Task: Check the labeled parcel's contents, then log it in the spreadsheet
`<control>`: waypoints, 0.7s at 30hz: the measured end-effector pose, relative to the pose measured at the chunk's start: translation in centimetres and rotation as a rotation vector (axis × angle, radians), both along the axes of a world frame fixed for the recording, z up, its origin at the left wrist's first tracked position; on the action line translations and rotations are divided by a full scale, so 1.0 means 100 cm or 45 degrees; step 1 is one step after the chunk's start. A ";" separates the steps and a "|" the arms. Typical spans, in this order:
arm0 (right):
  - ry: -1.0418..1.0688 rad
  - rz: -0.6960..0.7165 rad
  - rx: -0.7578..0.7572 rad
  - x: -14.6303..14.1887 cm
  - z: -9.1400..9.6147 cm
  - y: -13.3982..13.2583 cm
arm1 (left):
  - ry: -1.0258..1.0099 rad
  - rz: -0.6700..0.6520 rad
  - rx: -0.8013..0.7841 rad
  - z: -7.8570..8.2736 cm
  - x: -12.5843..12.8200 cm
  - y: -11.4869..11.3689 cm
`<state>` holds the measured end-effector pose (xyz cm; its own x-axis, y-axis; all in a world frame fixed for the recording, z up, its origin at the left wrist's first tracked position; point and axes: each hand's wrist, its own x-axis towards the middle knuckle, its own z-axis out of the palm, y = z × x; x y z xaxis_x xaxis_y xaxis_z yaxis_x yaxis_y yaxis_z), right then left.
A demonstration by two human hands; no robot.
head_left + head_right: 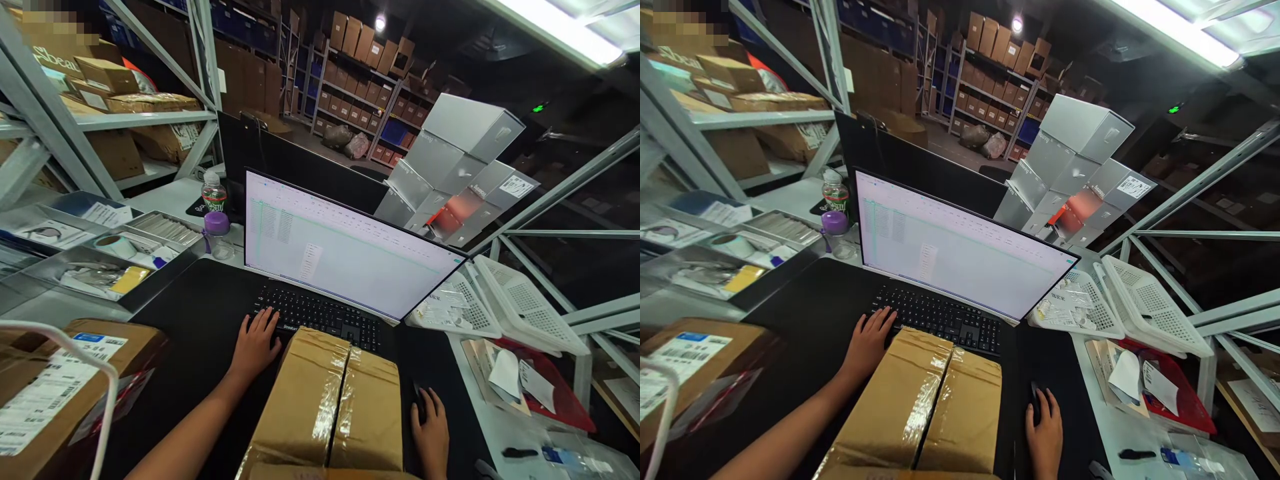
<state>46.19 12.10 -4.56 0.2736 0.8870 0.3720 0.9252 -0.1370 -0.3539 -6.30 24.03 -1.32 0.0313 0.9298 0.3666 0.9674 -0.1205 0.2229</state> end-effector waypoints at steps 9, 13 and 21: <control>-0.016 0.010 0.004 -0.001 0.002 -0.001 | -0.037 -0.004 -0.007 0.003 0.000 0.000; -0.022 -0.014 0.013 -0.001 0.000 0.000 | -0.044 -0.011 -0.017 0.003 -0.001 0.000; -0.061 -0.137 0.034 -0.007 0.004 0.001 | -0.034 -0.016 0.017 0.003 -0.001 0.000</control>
